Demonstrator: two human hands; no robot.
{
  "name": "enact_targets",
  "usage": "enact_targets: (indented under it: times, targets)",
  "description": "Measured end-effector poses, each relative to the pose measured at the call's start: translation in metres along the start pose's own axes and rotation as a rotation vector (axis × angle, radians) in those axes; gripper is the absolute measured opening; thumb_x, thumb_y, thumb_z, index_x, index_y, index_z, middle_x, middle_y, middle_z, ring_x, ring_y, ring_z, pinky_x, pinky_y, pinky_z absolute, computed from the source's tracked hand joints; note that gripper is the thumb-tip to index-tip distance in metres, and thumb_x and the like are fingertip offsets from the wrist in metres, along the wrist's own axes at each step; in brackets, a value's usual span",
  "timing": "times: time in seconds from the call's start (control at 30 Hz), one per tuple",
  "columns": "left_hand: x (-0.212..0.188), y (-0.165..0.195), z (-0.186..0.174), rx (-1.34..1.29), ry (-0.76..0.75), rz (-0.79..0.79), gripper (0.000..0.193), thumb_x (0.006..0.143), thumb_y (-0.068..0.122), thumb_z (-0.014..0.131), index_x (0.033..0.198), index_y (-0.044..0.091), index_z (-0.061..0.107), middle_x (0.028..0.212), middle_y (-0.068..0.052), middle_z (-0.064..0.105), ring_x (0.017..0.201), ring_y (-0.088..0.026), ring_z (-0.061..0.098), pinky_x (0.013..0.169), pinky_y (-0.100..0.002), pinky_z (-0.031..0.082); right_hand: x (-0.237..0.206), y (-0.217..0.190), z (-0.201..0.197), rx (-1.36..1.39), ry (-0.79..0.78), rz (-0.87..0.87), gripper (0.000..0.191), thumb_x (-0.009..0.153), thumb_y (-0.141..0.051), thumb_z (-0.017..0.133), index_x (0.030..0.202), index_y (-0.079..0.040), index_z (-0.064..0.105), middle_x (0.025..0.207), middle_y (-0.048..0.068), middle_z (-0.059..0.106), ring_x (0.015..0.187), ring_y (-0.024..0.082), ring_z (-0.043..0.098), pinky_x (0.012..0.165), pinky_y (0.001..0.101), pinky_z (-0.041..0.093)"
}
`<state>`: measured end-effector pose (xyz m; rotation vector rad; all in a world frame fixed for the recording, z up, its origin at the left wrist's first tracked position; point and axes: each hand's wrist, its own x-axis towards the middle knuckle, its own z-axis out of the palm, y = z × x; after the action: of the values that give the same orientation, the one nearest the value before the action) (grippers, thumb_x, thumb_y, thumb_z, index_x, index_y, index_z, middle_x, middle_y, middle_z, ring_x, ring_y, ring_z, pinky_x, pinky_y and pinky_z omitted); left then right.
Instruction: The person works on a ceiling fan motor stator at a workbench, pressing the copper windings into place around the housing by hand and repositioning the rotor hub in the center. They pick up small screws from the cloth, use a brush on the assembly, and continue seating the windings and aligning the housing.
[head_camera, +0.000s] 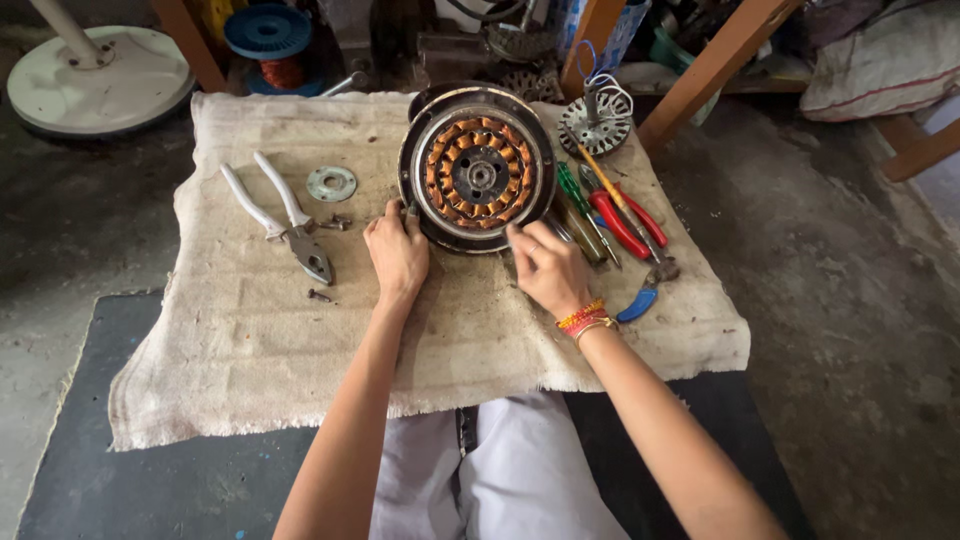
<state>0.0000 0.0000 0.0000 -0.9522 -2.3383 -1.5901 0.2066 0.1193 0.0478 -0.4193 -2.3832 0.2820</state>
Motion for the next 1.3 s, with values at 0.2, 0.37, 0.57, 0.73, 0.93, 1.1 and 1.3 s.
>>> enact_targets:
  times: [0.2,0.37,0.57,0.73,0.93,1.1,1.3]
  targets:
    - [0.001,0.002,0.0,0.004,-0.005,-0.011,0.025,0.095,0.01,0.058,0.117,0.0,0.065,0.092,-0.025,0.072,0.096,-0.04,0.067,0.104,-0.048,0.04,0.007,-0.018,-0.012,0.111,0.227,-0.009,0.02,0.093,-0.002,0.07,0.112,-0.006,0.076,0.096,0.009,0.073,0.068,0.025,0.071,0.059,0.0318,0.056]
    - [0.001,0.004,0.0,-0.023,-0.012,-0.004,0.024,0.095,0.009,0.057,0.116,0.0,0.065,0.092,-0.023,0.073,0.095,-0.039,0.067,0.104,-0.049,0.04,0.01,-0.015,-0.017,0.087,0.165,-0.03,0.022,0.091,0.0,0.07,0.109,-0.007,0.079,0.093,0.008,0.075,0.06,0.023,0.069,0.051,0.0314,0.053]
    - [-0.001,0.003,-0.002,-0.008,-0.001,0.003,0.024,0.096,0.01,0.057,0.115,-0.002,0.065,0.092,-0.024,0.073,0.094,-0.04,0.067,0.104,-0.049,0.04,0.006,-0.016,-0.014,0.074,0.231,-0.078,0.02,0.093,-0.001,0.069,0.11,-0.007,0.076,0.095,0.008,0.073,0.069,0.023,0.071,0.059,0.0316,0.056]
    - [-0.001,0.002,-0.002,-0.02,-0.001,-0.002,0.023,0.096,0.009,0.056,0.114,-0.001,0.065,0.093,-0.023,0.073,0.095,-0.04,0.067,0.104,-0.049,0.04,0.008,-0.018,-0.013,0.071,0.234,-0.053,0.021,0.092,0.0,0.07,0.111,-0.006,0.077,0.093,0.009,0.071,0.067,0.024,0.069,0.059,0.0334,0.055]
    - [0.001,0.004,-0.003,-0.013,-0.008,-0.008,0.024,0.096,0.009,0.056,0.115,-0.002,0.065,0.092,-0.023,0.073,0.096,-0.04,0.067,0.105,-0.048,0.04,0.007,-0.018,-0.015,0.065,0.225,-0.011,0.021,0.09,0.0,0.071,0.109,-0.006,0.077,0.093,0.009,0.071,0.067,0.025,0.069,0.06,0.034,0.055]
    - [0.001,0.007,-0.003,-0.01,-0.026,-0.031,0.026,0.096,0.01,0.056,0.116,-0.002,0.065,0.089,-0.023,0.072,0.093,-0.04,0.067,0.105,-0.048,0.04,0.008,-0.017,-0.015,0.094,0.349,0.026,0.026,0.091,0.002,0.068,0.116,-0.004,0.075,0.1,0.009,0.07,0.079,0.026,0.071,0.066,0.0328,0.057]
    - [0.001,0.004,-0.002,0.008,-0.025,0.001,0.023,0.097,0.01,0.056,0.115,-0.002,0.065,0.092,-0.023,0.073,0.096,-0.039,0.067,0.105,-0.048,0.04,0.007,-0.015,-0.016,0.105,0.253,0.017,0.021,0.095,-0.001,0.069,0.113,-0.008,0.077,0.095,0.006,0.072,0.068,0.022,0.07,0.059,0.0314,0.055]
